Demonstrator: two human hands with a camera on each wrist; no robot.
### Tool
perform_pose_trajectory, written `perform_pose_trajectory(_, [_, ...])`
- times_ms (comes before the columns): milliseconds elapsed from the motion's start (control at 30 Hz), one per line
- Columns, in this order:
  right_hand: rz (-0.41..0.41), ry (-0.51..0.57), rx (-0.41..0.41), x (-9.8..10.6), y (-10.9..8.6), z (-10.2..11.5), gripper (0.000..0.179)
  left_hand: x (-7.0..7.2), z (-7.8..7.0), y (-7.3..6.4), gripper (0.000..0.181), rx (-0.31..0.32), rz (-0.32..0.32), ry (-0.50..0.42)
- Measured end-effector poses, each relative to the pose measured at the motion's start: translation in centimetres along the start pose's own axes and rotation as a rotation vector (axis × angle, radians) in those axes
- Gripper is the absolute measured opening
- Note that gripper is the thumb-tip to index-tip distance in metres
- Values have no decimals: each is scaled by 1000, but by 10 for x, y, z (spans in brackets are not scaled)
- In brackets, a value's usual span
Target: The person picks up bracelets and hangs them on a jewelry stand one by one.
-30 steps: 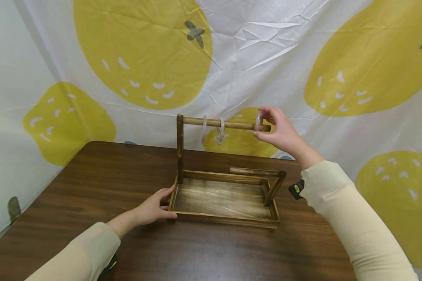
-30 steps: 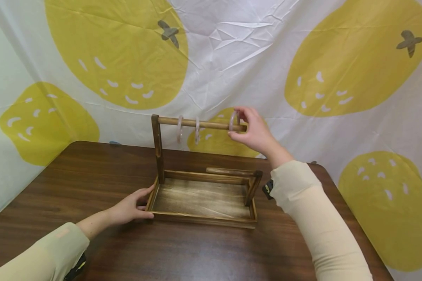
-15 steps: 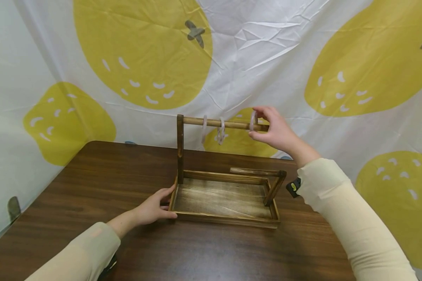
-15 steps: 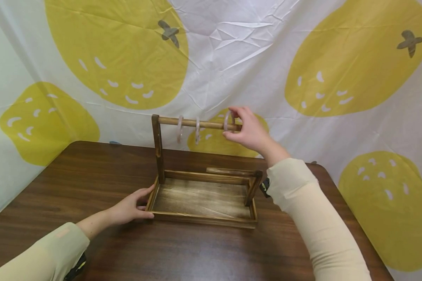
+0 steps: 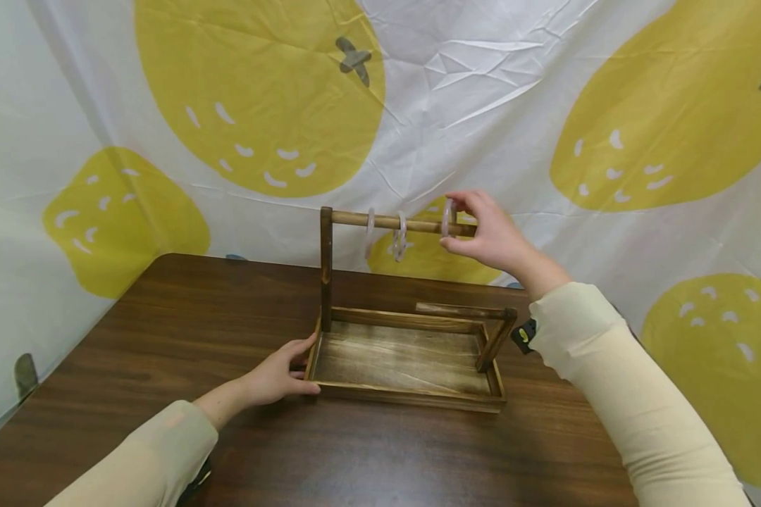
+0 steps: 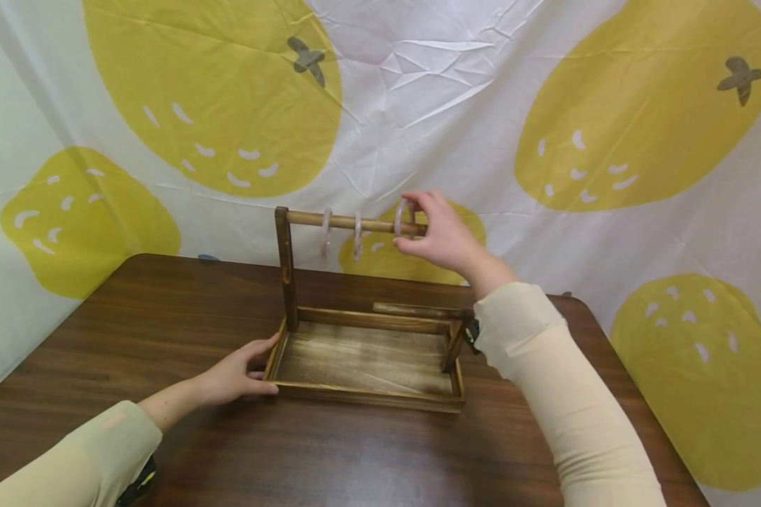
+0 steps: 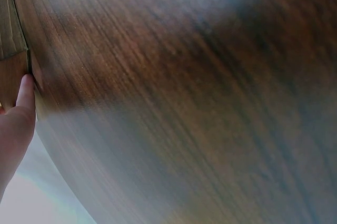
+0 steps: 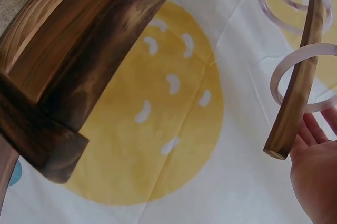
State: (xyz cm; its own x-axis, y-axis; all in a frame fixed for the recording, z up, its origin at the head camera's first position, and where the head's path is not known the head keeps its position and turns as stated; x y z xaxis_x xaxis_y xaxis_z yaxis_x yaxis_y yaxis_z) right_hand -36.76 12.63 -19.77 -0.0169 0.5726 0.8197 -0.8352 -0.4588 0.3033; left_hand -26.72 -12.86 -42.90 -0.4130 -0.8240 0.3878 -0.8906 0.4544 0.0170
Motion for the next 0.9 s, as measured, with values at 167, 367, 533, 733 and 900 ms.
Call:
perform_pose_trajectory(167, [19, 27, 6, -4, 2, 1, 65, 0, -1, 0, 93, -2, -2, -6])
perform_pose_trajectory(367, [24, -13, 19, -6, 4, 4, 69, 0, -1, 0, 93, -5, -1, -4])
perform_pose_trajectory(533, [31, -44, 18, -8, 6, 7, 74, 0, 1, 0, 94, -2, -1, -4])
perform_pose_trajectory(733, [43, -57, 20, -11, 8, 11, 75, 0, 0, 0, 94, 1, 4, -14])
perform_pose_trajectory(900, [61, -67, 22, -15, 9, 14, 74, 0, 0, 0, 94, 2, 4, -14])
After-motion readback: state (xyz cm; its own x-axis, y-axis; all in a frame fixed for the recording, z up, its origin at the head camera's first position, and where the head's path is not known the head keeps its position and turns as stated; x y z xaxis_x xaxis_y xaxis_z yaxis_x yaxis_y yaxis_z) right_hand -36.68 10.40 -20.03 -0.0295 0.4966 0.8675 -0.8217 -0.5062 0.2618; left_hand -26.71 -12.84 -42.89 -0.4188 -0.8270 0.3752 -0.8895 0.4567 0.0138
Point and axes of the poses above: each hand's wrist, its own y-axis towards the middle knuckle, its own x-axis out of the back of the hand, z = x × y, the point moved 8 cm from there along y, towards the middle knuckle, and after that the axes turned 3 degrees about -x, right-handed, at the moved point
